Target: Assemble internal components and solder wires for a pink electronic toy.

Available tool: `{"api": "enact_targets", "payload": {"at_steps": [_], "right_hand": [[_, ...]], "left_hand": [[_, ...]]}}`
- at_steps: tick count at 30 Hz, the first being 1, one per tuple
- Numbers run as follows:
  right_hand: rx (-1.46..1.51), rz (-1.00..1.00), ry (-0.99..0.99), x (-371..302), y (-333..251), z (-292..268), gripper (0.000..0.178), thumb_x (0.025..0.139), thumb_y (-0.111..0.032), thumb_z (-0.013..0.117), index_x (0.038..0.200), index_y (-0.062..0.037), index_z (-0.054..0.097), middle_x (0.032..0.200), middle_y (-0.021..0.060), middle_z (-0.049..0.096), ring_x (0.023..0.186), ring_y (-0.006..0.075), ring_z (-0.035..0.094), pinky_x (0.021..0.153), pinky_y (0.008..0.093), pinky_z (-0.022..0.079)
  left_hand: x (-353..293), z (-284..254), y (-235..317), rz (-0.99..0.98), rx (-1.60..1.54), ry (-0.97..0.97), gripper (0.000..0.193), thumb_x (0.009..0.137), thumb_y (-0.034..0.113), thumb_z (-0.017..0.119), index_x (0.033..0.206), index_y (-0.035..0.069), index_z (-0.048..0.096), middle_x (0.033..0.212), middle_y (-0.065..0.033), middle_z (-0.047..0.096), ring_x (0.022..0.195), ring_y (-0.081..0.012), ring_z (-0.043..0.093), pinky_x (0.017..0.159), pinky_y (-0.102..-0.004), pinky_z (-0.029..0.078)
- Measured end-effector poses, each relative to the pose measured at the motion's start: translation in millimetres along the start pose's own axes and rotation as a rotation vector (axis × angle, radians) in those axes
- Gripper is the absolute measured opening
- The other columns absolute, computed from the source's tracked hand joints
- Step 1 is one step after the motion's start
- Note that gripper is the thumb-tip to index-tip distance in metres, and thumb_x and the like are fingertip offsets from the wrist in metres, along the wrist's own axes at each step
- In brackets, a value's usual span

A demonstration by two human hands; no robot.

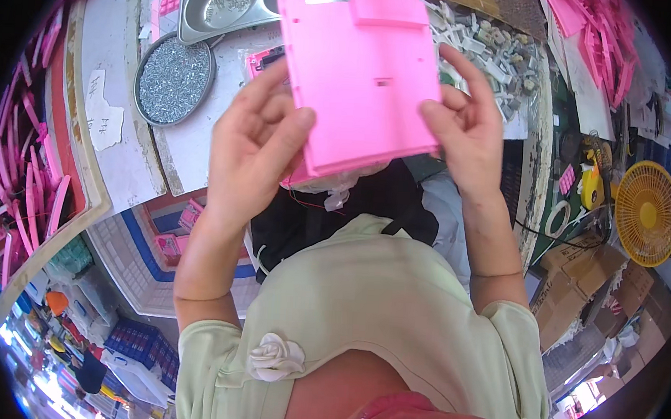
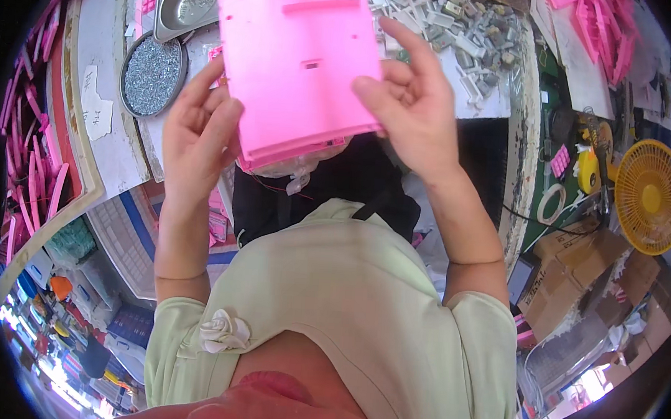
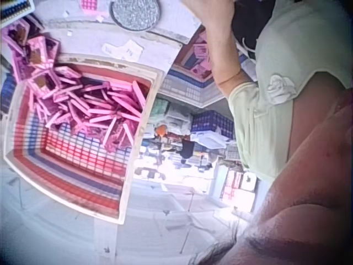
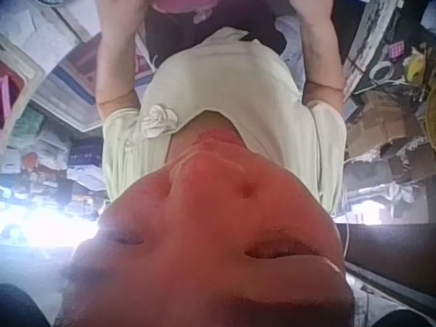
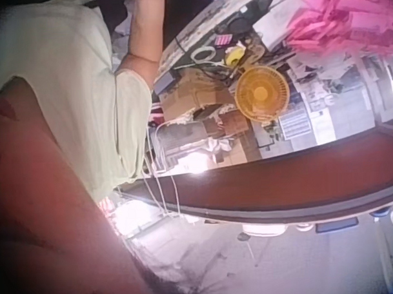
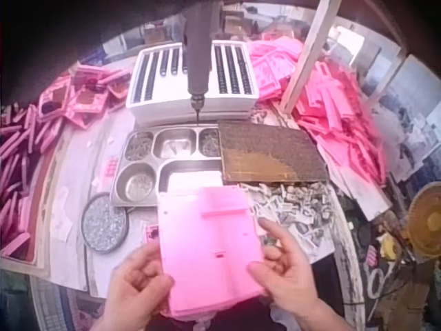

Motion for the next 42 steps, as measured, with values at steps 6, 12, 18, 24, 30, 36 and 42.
{"api": "enact_targets", "payload": {"at_steps": [6,12,18,24,30,36,42], "right_hand": [[-0.793,-0.162,-0.077,-15,9,21,0.062,0.094,-0.017,0.075,0.149,-0.0055,0.050,0.073,0.0066,0.067,0.060,0.0135,0.062,0.056,0.0299,0.049],[-1.206,-0.400,-0.126,-7,9,37,0.060,0.093,-0.032,0.075,0.147,-0.0120,0.055,0.065,0.0084,0.062,0.055,0.0234,0.061,0.055,0.0346,0.048],[-1.093,-0.493,-0.232,8,13,40,0.058,0.089,-0.028,0.079,0.141,-0.0110,0.061,0.069,0.0090,0.064,0.057,0.0237,0.062,0.056,0.0352,0.049],[-0.986,-0.384,-0.346,4,7,39,0.057,0.088,-0.022,0.079,0.141,-0.0096,0.062,0.072,0.0118,0.064,0.061,0.0236,0.061,0.060,0.0350,0.050],[-1.080,-0.451,-0.423,4,6,46,0.058,0.091,-0.019,0.076,0.146,-0.0093,0.058,0.085,0.0150,0.069,0.074,0.0291,0.066,0.070,0.0376,0.054],[-1.194,-0.402,-0.487,5,10,53,0.054,0.096,-0.022,0.071,0.147,-0.0141,0.057,0.090,0.0174,0.072,0.079,0.0353,0.069,0.073,0.0411,0.055],[-1.445,-0.365,-0.606,10,-1,63,0.060,0.094,-0.028,0.072,0.149,-0.0123,0.054,0.076,0.0134,0.067,0.067,0.0325,0.066,0.064,0.0429,0.052]], "left_hand": [[-28,-14,-16,0.126,0.385,0.166,0.077,0.096,0.003,0.069,0.159,-0.006,0.027,0.079,-0.0004,0.062,0.065,-0.0027,0.055,0.058,-0.0160,0.043],[-26,-27,-18,0.213,0.786,0.211,0.078,0.092,0.010,0.075,0.158,-0.001,0.035,0.062,0.0021,0.047,0.053,-0.0039,0.041,0.051,-0.0213,0.034],[-30,-35,-25,0.229,0.786,0.231,0.070,0.093,0.011,0.072,0.155,0.000,0.041,0.060,0.0032,0.042,0.052,-0.0048,0.039,0.050,-0.0227,0.033],[-34,-37,-28,0.235,0.759,0.288,0.069,0.093,0.011,0.073,0.154,0.001,0.043,0.061,0.0026,0.042,0.051,-0.0057,0.039,0.050,-0.0239,0.035],[-48,-35,-27,0.246,0.925,0.360,0.062,0.093,0.012,0.075,0.149,0.001,0.051,0.057,0.0012,0.043,0.050,-0.0077,0.041,0.051,-0.0257,0.039],[-56,-51,-54,0.125,0.699,0.385,0.051,0.091,0.012,0.077,0.139,0.000,0.063,0.054,-0.0023,0.045,0.049,-0.0083,0.042,0.051,-0.0260,0.041],[-54,-53,-40,0.008,0.790,0.261,0.061,0.089,0.014,0.079,0.145,0.003,0.058,0.057,-0.0018,0.045,0.052,-0.0068,0.042,0.054,-0.0248,0.041]]}}
Point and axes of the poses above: each hand's wrist, its own x-axis towards the middle knuckle, its own z-axis out of the palm, y = z × x, the point moved 7 cm from there along x, towards the middle knuckle
